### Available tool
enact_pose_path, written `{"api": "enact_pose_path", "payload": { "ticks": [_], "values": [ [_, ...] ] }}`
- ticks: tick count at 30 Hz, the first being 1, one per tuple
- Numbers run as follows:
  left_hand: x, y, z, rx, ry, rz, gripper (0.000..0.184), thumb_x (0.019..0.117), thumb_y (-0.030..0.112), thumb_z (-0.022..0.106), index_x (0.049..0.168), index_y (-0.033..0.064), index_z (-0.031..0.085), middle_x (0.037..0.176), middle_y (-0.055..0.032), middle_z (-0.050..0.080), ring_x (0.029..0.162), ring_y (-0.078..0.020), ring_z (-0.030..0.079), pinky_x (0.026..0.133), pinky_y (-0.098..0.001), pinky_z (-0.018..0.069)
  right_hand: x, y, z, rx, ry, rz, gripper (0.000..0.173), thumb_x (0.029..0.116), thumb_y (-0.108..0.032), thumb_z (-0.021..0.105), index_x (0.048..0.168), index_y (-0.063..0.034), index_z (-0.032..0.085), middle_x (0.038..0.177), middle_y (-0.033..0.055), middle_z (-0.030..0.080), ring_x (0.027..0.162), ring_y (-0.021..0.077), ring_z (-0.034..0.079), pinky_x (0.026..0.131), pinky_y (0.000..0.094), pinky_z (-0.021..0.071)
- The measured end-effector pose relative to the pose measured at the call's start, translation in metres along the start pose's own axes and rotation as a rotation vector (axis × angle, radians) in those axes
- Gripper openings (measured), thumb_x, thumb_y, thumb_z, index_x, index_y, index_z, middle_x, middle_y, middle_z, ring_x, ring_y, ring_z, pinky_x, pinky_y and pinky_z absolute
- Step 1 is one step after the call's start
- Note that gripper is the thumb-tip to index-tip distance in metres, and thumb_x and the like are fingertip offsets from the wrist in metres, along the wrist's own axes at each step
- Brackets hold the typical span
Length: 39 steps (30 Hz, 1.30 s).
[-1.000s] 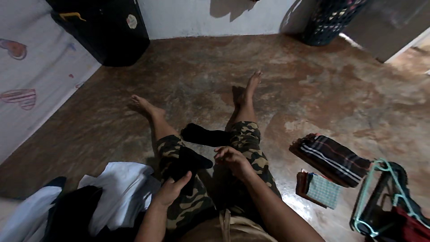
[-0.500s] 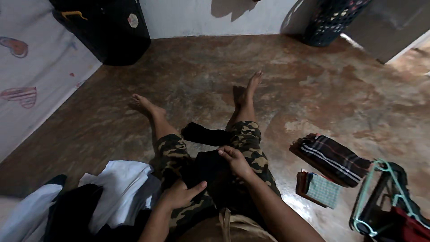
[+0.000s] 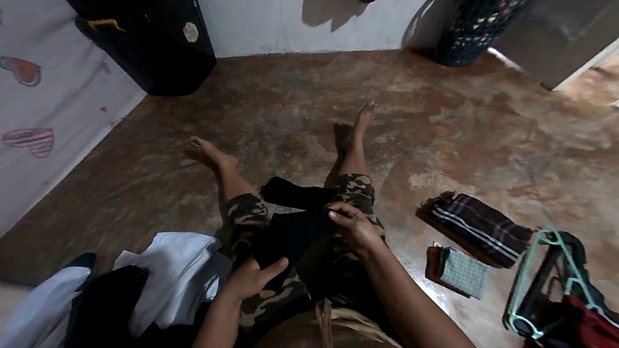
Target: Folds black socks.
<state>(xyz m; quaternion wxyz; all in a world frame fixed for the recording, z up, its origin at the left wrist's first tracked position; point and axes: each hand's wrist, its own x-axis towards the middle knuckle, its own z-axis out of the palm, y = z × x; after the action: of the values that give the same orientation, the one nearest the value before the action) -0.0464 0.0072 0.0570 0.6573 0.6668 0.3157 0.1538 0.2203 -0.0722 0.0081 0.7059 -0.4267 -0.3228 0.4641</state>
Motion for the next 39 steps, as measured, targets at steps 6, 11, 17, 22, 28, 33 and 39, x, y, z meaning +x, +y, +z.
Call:
{"api": "enact_pose_path", "payload": {
  "ticks": [6, 11, 17, 22, 28, 33, 39],
  "values": [
    [0.002, 0.005, 0.007, 0.217, 0.025, -0.016, 0.038, 0.094, 0.026, 0.071, 0.123, 0.002, 0.064, 0.109, 0.0044, 0.071, 0.103, 0.0032, 0.065, 0.095, -0.0209, 0.055, -0.004, 0.006, -0.007, 0.207, -0.014, -0.009, 0.013, 0.0961, -0.005, 0.057, 0.096, -0.0144, 0.065, 0.103, 0.0036, 0.072, 0.092, 0.0152, 0.069, 0.086, 0.0338, 0.058],
    [0.007, 0.005, 0.011, 0.411, -0.036, -0.086, 0.052, 0.0936, 0.043, 0.071, 0.128, 0.0037, 0.064, 0.118, -0.005, 0.071, 0.111, -0.0067, 0.065, 0.102, -0.032, 0.0531, -0.008, 0.003, 0.013, -0.279, -0.127, -0.009, 0.05, 0.0988, -0.022, 0.061, 0.142, 0.0003, 0.05, 0.138, 0.012, 0.06, 0.12, 0.0187, 0.062, 0.101, 0.0357, 0.0531],
    [0.007, 0.006, 0.016, 0.521, -0.036, -0.08, 0.058, 0.0916, 0.049, 0.072, 0.128, 0.0033, 0.065, 0.119, -0.009, 0.071, 0.115, -0.0128, 0.066, 0.104, -0.0385, 0.052, -0.014, 0.011, 0.041, -0.425, -0.072, 0.161, 0.019, 0.1024, -0.018, 0.061, 0.113, -0.002, 0.064, 0.098, 0.0052, 0.067, 0.086, 0.0084, 0.066, 0.08, 0.0281, 0.0575],
    [-0.013, -0.003, -0.017, 0.359, 0.149, 0.053, 0.067, 0.0876, 0.048, 0.075, 0.13, -0.0015, 0.06, 0.116, -0.0032, 0.072, 0.109, -0.0054, 0.067, 0.1, -0.0306, 0.0559, -0.01, -0.012, 0.016, -0.459, 0.086, 0.014, 0.013, 0.1029, -0.012, 0.055, 0.105, -0.004, 0.066, 0.097, 0.0014, 0.066, 0.088, 0.0052, 0.064, 0.082, 0.0259, 0.0555],
    [-0.06, 0.011, -0.059, 0.146, 0.438, 0.073, 0.054, 0.082, 0.037, 0.081, 0.124, 0.0088, 0.061, 0.103, 0.0111, 0.072, 0.096, 0.0019, 0.068, 0.088, -0.0223, 0.0586, -0.018, -0.051, -0.024, -0.482, 0.285, -0.197, 0.014, 0.1015, -0.01, 0.057, 0.105, -0.0045, 0.069, 0.096, -0.0031, 0.069, 0.089, 0.0011, 0.066, 0.083, 0.0223, 0.0571],
    [-0.065, 0.025, -0.08, 0.219, 0.806, -0.087, 0.062, 0.0831, 0.007, 0.079, 0.136, -0.0046, 0.048, 0.115, -0.0083, 0.065, 0.1, -0.0064, 0.065, 0.09, -0.0296, 0.0568, -0.028, -0.071, -0.042, -0.567, 0.347, -0.32, 0.013, 0.1007, -0.009, 0.057, 0.104, -0.005, 0.069, 0.093, -0.0069, 0.07, 0.084, -0.0018, 0.066, 0.08, 0.0191, 0.0576],
    [-0.066, 0.012, -0.118, 0.328, 0.911, -0.039, 0.042, 0.0895, 0.004, 0.073, 0.128, -0.0068, 0.058, 0.117, -0.0138, 0.065, 0.101, -0.0076, 0.063, 0.091, -0.0294, 0.0544, -0.036, -0.087, -0.077, -0.6, 0.546, -0.406, 0.012, 0.1013, -0.01, 0.057, 0.104, -0.004, 0.067, 0.092, -0.0075, 0.067, 0.085, -0.002, 0.065, 0.081, 0.0211, 0.0572]
  ]
}}
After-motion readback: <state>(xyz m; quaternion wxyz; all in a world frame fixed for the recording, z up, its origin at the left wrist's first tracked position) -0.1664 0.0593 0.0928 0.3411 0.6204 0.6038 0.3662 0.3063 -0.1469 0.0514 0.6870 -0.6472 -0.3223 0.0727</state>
